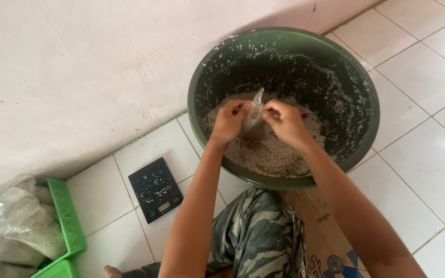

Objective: The person scoops white grainy material from a bucket into plastic bags using a cup and a spoon, weighs the bags on a digital scale, and seals the bags by hand.

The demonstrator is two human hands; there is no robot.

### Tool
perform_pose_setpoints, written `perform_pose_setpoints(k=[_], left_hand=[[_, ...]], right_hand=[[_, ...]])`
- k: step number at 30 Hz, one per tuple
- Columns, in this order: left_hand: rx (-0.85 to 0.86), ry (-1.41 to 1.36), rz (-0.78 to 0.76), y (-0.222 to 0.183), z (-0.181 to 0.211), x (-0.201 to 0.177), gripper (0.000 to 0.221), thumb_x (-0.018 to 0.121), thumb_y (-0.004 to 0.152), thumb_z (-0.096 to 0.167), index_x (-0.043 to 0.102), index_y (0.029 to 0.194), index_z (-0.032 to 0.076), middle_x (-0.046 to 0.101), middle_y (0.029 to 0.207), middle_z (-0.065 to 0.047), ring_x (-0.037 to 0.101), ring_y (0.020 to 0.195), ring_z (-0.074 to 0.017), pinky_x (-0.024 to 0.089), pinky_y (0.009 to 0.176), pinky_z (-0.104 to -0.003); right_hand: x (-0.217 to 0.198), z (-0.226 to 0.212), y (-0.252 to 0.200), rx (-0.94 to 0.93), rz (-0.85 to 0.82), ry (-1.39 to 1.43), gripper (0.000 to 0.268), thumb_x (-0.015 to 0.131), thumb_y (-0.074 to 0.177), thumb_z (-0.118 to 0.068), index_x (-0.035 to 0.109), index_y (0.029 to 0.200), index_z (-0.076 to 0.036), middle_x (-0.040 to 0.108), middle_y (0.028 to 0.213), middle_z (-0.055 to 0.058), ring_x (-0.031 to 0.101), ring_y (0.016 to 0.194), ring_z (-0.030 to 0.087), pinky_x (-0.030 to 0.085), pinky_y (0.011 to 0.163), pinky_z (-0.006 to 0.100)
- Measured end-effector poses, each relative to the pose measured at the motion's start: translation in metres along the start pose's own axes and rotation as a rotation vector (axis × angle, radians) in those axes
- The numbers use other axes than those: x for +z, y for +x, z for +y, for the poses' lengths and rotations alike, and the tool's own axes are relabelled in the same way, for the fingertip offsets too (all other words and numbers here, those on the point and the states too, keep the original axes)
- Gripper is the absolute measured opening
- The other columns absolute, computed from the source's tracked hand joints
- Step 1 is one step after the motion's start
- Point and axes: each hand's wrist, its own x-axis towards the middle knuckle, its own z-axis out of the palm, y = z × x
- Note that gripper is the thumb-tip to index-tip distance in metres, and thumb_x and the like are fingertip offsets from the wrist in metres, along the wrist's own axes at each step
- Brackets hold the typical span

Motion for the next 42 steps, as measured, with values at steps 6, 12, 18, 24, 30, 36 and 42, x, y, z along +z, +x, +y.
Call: perform_pose_setpoints(k=[6, 12, 18, 24, 30, 36, 42], left_hand=[[0.035, -0.068, 0.169, -0.007, 0.019, -0.011, 0.022, 0.058, 0.099, 0.026, 0.073, 0.107, 0.012, 0.07, 0.087, -0.009, 0.067, 0.08, -0.02, 0.06, 0.071, -0.038], [-0.116, -0.437, -0.003, -0.043, 0.067, -0.016, 0.048, 0.047, 0.085, 0.023, 0.062, 0.128, 0.007, 0.059, 0.125, -0.016, 0.054, 0.115, -0.0328, 0.044, 0.095, -0.053], [-0.059, 0.105, -0.385, -0.055, 0.083, -0.001, 0.103, 0.082, 0.065, 0.046, 0.039, 0.15, 0.009, 0.045, 0.148, -0.023, 0.038, 0.138, -0.0455, 0.031, 0.114, -0.057], [0.014, -0.078, -0.336, -0.047, 0.063, -0.003, 0.089, 0.091, 0.063, 0.038, 0.056, 0.138, 0.006, 0.06, 0.131, -0.023, 0.05, 0.129, -0.0435, 0.041, 0.106, -0.057], [-0.01, -0.17, -0.242, -0.039, 0.058, -0.012, 0.099, 0.09, 0.067, 0.042, 0.044, 0.148, 0.01, 0.054, 0.138, -0.022, 0.054, 0.125, -0.0359, 0.053, 0.092, -0.051], [0.11, -0.3, -0.23, -0.026, 0.025, -0.024, 0.099, 0.09, 0.071, 0.036, 0.037, 0.149, 0.002, 0.046, 0.141, -0.03, 0.047, 0.129, -0.0469, 0.046, 0.096, -0.063], [0.142, -0.499, -0.17, -0.024, -0.01, -0.021, 0.101, 0.089, 0.076, 0.024, 0.028, 0.151, -0.003, 0.039, 0.144, -0.033, 0.044, 0.128, -0.0501, 0.048, 0.097, -0.065]], right_hand=[[-0.013, -0.007, 0.002, -0.043, -0.044, 0.211, 0.014, 0.065, 0.096, -0.009, 0.062, 0.11, -0.007, 0.064, 0.112, 0.019, 0.066, 0.102, 0.036, 0.056, 0.084, 0.045], [-0.027, -0.015, 0.005, 0.19, 0.083, 0.409, 0.013, 0.06, 0.101, -0.019, 0.057, 0.111, -0.011, 0.062, 0.104, 0.015, 0.069, 0.092, 0.03, 0.061, 0.073, 0.046], [-0.032, -0.002, 0.008, 0.216, 0.213, 0.586, 0.01, 0.062, 0.1, -0.02, 0.053, 0.104, -0.016, 0.059, 0.093, -0.001, 0.066, 0.075, 0.011, 0.064, 0.063, 0.031], [-0.038, -0.02, 0.013, 0.18, 0.306, 0.579, 0.014, 0.057, 0.104, -0.025, 0.059, 0.101, -0.011, 0.055, 0.089, 0.005, 0.068, 0.081, 0.022, 0.064, 0.067, 0.041], [-0.051, 0.045, 0.066, 0.152, -0.182, -0.319, 0.022, 0.057, 0.102, -0.024, 0.067, 0.118, -0.014, 0.067, 0.112, 0.019, 0.062, 0.109, 0.043, 0.051, 0.088, 0.056], [-0.019, 0.294, 0.121, 0.029, -0.796, -1.294, 0.064, 0.068, 0.086, -0.021, 0.048, 0.147, -0.02, 0.055, 0.143, 0.015, 0.045, 0.133, 0.044, 0.044, 0.098, 0.066], [-0.006, 0.253, 0.093, -0.114, -0.761, -1.387, 0.043, 0.07, 0.087, -0.027, 0.065, 0.128, -0.02, 0.066, 0.125, 0.009, 0.056, 0.123, 0.031, 0.04, 0.105, 0.061]])
